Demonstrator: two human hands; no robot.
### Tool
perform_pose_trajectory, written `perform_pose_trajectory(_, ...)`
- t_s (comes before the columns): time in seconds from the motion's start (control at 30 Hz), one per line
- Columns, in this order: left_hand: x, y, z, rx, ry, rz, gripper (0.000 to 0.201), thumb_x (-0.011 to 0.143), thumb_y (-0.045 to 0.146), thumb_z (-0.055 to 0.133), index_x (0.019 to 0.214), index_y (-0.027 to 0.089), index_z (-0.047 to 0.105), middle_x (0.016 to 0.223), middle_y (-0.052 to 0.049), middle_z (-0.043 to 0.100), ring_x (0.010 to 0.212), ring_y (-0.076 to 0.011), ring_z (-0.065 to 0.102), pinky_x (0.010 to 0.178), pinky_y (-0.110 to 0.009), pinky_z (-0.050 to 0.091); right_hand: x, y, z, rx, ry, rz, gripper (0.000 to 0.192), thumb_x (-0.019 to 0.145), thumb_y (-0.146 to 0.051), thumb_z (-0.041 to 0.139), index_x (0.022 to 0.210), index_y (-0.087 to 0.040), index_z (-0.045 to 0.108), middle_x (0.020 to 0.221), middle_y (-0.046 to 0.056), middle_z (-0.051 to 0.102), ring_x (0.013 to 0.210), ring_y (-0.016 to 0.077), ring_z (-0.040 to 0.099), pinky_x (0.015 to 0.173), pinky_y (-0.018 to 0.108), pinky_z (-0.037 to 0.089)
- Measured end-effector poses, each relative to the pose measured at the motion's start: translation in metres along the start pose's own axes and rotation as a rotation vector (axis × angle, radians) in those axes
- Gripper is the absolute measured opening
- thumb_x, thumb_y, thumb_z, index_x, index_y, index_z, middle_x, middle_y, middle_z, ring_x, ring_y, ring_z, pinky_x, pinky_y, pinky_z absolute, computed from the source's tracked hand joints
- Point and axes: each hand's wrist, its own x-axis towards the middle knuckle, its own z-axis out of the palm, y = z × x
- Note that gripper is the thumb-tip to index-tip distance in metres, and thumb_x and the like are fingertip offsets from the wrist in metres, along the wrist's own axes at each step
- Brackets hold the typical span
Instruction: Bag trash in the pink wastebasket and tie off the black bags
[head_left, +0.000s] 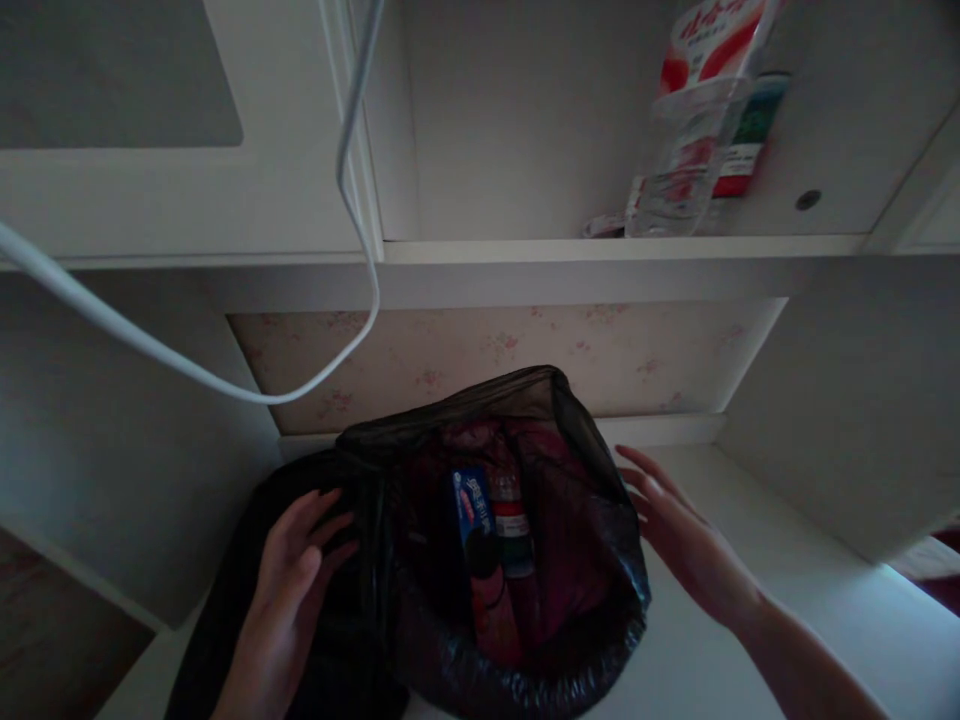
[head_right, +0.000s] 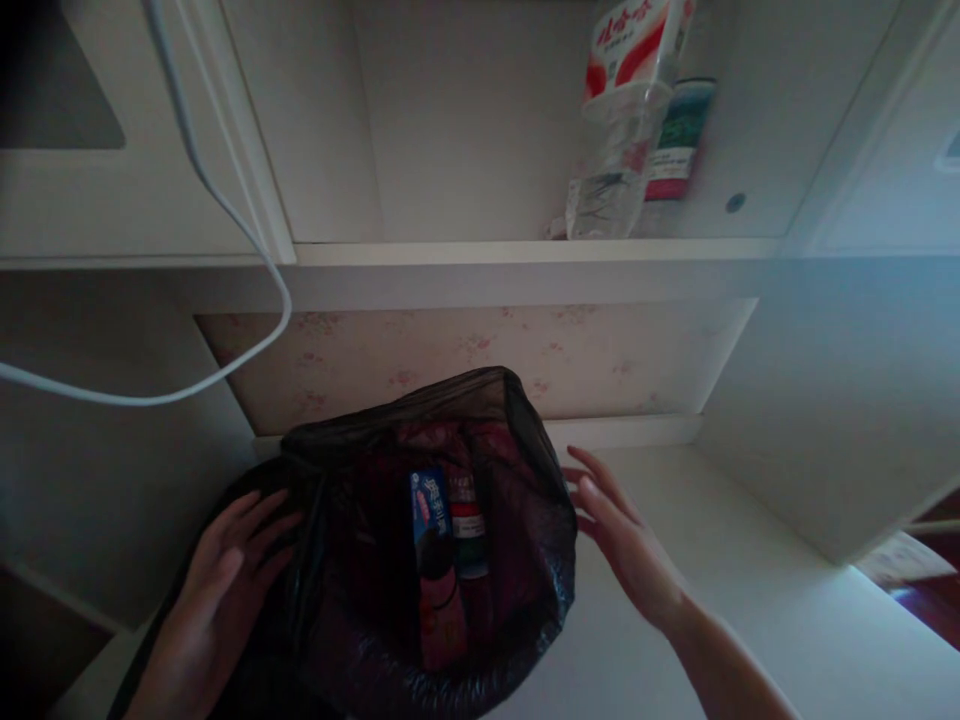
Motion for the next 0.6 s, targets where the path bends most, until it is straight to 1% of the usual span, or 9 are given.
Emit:
perform_pose_trajectory(0.07, -0.019, -0.002, -0.003, 0.099, -0.023, -0.051, 0.064, 0.069, 0.053, 0.092, 0.126, 0.036, 0.068, 0.129, -0.003, 0.071, 0.107, -0.0261, 0.069, 0.082, -0.032, 0.061, -0.021, 0.007, -0.004, -0.085, -0.061, 0.075, 0.055, 0.087, -0.061, 0.076, 0.135, -0.034, 0.068, 0.139, 0.007, 0.07, 0.122, 0.0287, 0.067, 0.102, 0.042, 0.055)
perform_pose_trajectory(0.13, -0.038, -0.002, -0.001, 0.162, -0.098, -0.13, 0.069, 0.067, 0.05, 0.095, 0.127, 0.033, 0.065, 0.116, -0.004, 0.074, 0.094, -0.0251, 0.072, 0.075, -0.032, 0.061, -0.034, 0.009, -0.004, -0.107, -0.083, 0.108, 0.05, 0.088, -0.059, 0.077, 0.127, -0.029, 0.072, 0.132, 0.008, 0.074, 0.117, 0.0275, 0.068, 0.102, 0.041, 0.055)
perform_pose_trajectory(0.23, -0.058, 0.006, 0.008, 0.16, -0.199, -0.275, 0.062, 0.074, 0.059, 0.089, 0.122, 0.027, 0.066, 0.095, -0.005, 0.077, 0.072, -0.0231, 0.071, 0.063, -0.033, 0.06, -0.043, 0.006, -0.001, -0.092, -0.062, 0.094, 0.046, 0.089, -0.058, 0.077, 0.119, -0.023, 0.075, 0.105, 0.008, 0.079, 0.092, 0.022, 0.071, 0.084, 0.034, 0.059)
perform_pose_trajectory(0.3, -0.065, 0.016, 0.012, 0.183, -0.234, -0.341, 0.055, 0.072, 0.065, 0.087, 0.105, 0.023, 0.072, 0.073, -0.002, 0.074, 0.059, -0.0209, 0.067, 0.058, -0.032, 0.057, -0.047, 0.002, -0.001, -0.048, -0.007, 0.069, 0.048, 0.085, -0.054, 0.083, 0.122, -0.025, 0.074, 0.084, 0.003, 0.076, 0.073, 0.0178, 0.067, 0.067, 0.029, 0.058)
perform_pose_trajectory(0.37, -0.067, 0.025, 0.011, 0.22, -0.287, -0.381, 0.052, 0.067, 0.069, 0.088, 0.079, 0.021, 0.072, 0.057, -0.001, 0.067, 0.053, -0.0192, 0.063, 0.054, -0.03, 0.054, -0.051, -0.004, -0.002, 0.028, 0.069, 0.066, 0.055, 0.077, -0.048, 0.09, 0.125, -0.029, 0.072, 0.071, -0.001, 0.071, 0.058, 0.0154, 0.061, 0.051, 0.025, 0.053)
perform_pose_trajectory(0.4, -0.067, 0.029, 0.009, 0.236, -0.314, -0.392, 0.052, 0.066, 0.07, 0.088, 0.069, 0.021, 0.07, 0.054, -0.002, 0.065, 0.052, -0.0187, 0.062, 0.052, -0.029, 0.052, -0.053, -0.009, -0.002, 0.067, 0.1, 0.071, 0.058, 0.073, -0.046, 0.093, 0.125, -0.031, 0.073, 0.067, -0.002, 0.068, 0.052, 0.0143, 0.058, 0.046, 0.024, 0.05)
perform_pose_trajectory(0.47, -0.066, 0.036, 0.003, 0.246, -0.357, -0.422, 0.053, 0.065, 0.069, 0.089, 0.06, 0.021, 0.068, 0.054, -0.004, 0.067, 0.051, -0.018, 0.063, 0.052, -0.028, 0.052, -0.057, -0.019, -0.003, 0.131, 0.127, 0.088, 0.061, 0.068, -0.042, 0.095, 0.125, -0.035, 0.074, 0.061, -0.004, 0.064, 0.043, 0.0125, 0.053, 0.038, 0.022, 0.046)
perform_pose_trajectory(0.53, -0.067, 0.044, -0.001, 0.193, -0.365, -0.467, 0.047, 0.066, 0.064, 0.091, 0.06, 0.021, 0.072, 0.055, -0.005, 0.068, 0.052, -0.0174, 0.063, 0.052, -0.027, 0.052, -0.059, -0.032, -0.001, 0.181, 0.104, 0.101, 0.064, 0.067, -0.039, 0.095, 0.128, -0.039, 0.073, 0.056, -0.005, 0.062, 0.036, 0.0107, 0.05, 0.033, 0.02, 0.043)
perform_pose_trajectory(0.6, -0.068, 0.054, 0.0, 0.076, -0.354, -0.529, 0.041, 0.065, 0.058, 0.094, 0.06, 0.023, 0.073, 0.055, -0.004, 0.068, 0.05, -0.0162, 0.061, 0.049, -0.026, 0.051, -0.058, -0.044, 0.005, 0.222, 0.057, 0.107, 0.07, 0.066, -0.038, 0.096, 0.131, -0.043, 0.071, 0.053, -0.007, 0.06, 0.032, 0.0095, 0.049, 0.03, 0.017, 0.04)
